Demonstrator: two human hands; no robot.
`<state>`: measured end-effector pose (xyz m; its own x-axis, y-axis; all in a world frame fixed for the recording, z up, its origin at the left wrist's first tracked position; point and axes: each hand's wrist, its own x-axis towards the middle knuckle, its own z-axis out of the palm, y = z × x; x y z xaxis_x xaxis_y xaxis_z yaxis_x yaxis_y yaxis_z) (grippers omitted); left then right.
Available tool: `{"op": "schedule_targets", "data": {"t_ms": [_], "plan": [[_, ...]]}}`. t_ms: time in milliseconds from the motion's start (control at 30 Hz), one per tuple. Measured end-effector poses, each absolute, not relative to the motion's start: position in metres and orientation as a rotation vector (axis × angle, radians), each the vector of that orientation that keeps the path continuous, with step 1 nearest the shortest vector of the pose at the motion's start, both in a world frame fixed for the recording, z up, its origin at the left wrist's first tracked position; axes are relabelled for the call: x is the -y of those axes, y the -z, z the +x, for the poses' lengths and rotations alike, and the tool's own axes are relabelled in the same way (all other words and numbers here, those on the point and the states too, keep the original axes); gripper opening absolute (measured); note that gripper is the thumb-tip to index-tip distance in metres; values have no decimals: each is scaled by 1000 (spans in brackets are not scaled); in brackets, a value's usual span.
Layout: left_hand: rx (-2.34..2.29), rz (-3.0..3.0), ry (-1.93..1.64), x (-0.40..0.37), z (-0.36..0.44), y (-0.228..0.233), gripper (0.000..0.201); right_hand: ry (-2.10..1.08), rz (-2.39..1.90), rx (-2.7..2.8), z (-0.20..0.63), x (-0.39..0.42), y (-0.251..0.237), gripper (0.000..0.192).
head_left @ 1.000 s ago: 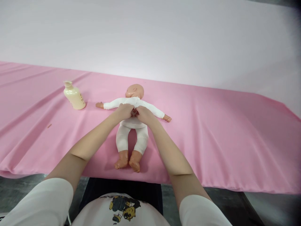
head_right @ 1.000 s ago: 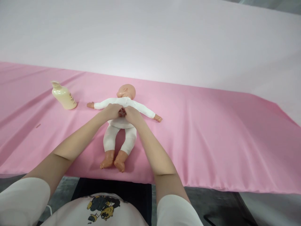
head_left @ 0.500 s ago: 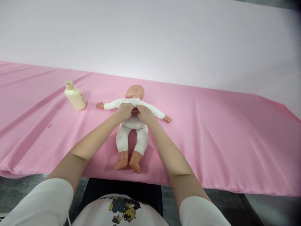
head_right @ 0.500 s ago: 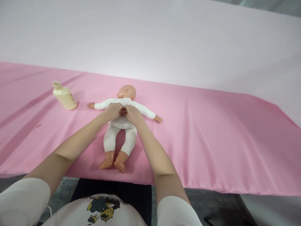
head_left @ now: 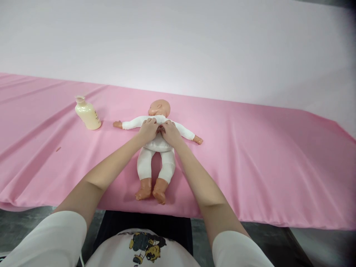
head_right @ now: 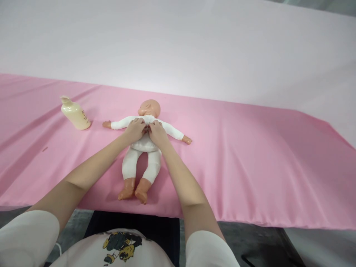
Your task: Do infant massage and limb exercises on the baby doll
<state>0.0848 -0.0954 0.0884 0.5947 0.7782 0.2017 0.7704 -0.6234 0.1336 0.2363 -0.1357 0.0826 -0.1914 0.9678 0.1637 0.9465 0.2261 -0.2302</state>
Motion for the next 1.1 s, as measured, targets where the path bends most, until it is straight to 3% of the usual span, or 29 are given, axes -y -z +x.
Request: {"op": "schedule_targets", "data": {"t_ms": [367, 767, 1100], "plan": [[-1357, 2770, -412, 85, 87, -75, 30, -243, -1643, 2007, 244, 121, -65, 33], [-1371, 2686, -476, 72, 88, -58, 35, -236, -1756, 1936, 245, 117, -56, 30], [-1459, 2664, -433, 82, 92, -64, 38, 40, -1679, 1940, 247, 107, -35, 26]]}}
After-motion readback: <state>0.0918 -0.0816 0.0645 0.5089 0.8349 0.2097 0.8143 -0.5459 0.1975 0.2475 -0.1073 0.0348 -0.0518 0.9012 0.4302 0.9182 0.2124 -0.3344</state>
